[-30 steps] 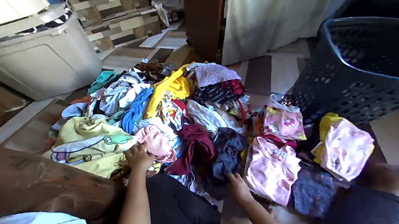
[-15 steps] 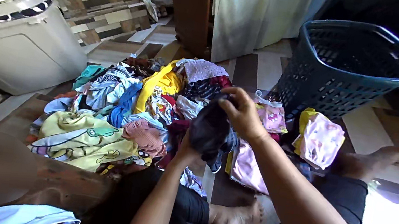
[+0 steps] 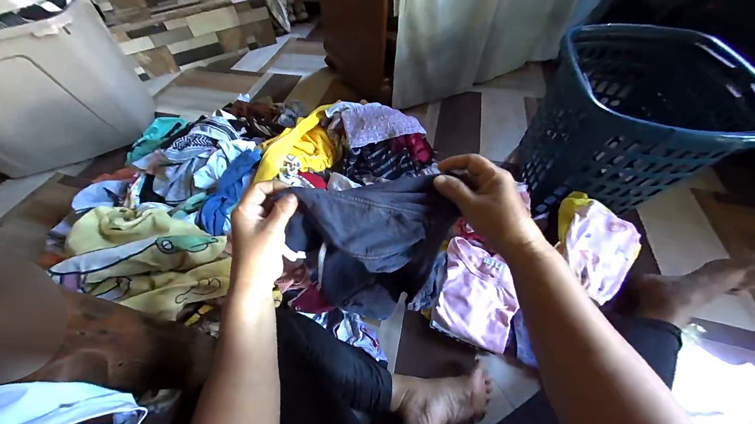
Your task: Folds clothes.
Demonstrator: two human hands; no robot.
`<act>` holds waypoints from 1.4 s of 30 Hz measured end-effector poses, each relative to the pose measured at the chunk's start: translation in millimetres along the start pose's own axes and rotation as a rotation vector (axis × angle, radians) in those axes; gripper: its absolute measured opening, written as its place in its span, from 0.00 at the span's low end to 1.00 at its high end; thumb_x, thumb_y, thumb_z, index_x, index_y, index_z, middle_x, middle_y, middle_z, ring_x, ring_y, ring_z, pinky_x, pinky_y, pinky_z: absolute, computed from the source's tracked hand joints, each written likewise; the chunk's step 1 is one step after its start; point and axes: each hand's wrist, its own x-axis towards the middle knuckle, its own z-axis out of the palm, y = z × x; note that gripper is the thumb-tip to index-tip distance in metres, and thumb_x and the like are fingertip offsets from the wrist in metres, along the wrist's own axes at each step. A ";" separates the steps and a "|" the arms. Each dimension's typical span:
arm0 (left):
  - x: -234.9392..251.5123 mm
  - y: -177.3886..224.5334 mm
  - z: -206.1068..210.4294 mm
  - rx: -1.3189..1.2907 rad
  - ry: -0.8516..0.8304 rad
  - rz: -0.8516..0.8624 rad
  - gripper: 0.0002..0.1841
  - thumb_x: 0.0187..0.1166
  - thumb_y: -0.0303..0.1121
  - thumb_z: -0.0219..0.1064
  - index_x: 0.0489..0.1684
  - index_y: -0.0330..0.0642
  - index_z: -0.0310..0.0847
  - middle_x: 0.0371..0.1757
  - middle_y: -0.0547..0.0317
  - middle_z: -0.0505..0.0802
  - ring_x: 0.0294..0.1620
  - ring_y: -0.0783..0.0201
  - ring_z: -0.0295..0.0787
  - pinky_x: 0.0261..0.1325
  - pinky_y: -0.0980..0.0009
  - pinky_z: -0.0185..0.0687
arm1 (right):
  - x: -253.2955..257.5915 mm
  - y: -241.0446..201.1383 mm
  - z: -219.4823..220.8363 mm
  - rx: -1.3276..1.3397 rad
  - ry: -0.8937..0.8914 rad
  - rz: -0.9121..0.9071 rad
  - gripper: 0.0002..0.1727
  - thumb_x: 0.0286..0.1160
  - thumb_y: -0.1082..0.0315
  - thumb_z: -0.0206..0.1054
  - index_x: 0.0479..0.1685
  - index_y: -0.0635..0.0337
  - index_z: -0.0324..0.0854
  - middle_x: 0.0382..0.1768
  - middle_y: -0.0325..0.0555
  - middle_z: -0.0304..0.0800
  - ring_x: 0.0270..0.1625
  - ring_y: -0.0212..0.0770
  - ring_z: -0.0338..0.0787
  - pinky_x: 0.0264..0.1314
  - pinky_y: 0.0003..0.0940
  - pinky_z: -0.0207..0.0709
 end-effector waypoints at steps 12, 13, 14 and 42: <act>-50.9 -20.2 71.7 0.377 -0.104 0.276 0.36 0.70 0.39 0.74 0.75 0.25 0.70 0.80 0.28 0.74 0.82 0.42 0.70 0.80 0.47 0.70 | 1.4 -32.0 32.9 0.704 0.095 0.394 0.07 0.90 0.63 0.57 0.56 0.52 0.76 0.33 0.37 0.83 0.20 0.27 0.76 0.20 0.20 0.71; -56.6 -25.9 80.6 0.390 -0.159 0.282 0.35 0.67 0.39 0.77 0.72 0.26 0.74 0.75 0.30 0.80 0.77 0.43 0.76 0.78 0.47 0.74 | 0.5 -34.0 36.1 0.689 0.070 0.383 0.06 0.90 0.64 0.58 0.54 0.52 0.76 0.32 0.36 0.84 0.20 0.26 0.76 0.19 0.20 0.71; -60.3 -30.2 86.9 0.392 -0.206 0.247 0.33 0.68 0.38 0.77 0.71 0.28 0.76 0.68 0.36 0.85 0.70 0.49 0.84 0.73 0.51 0.80 | -0.8 -35.6 39.2 0.663 0.051 0.366 0.06 0.89 0.64 0.58 0.54 0.53 0.76 0.31 0.36 0.84 0.20 0.26 0.77 0.19 0.20 0.71; -99.4 -22.3 101.0 -0.173 -0.166 -0.466 0.13 0.84 0.23 0.50 0.58 0.28 0.74 0.41 0.60 0.87 0.43 0.77 0.85 0.53 0.76 0.84 | -49.5 -49.6 76.6 -0.523 -0.079 0.033 0.13 0.85 0.60 0.62 0.45 0.63 0.85 0.32 0.55 0.90 0.37 0.58 0.93 0.37 0.61 0.84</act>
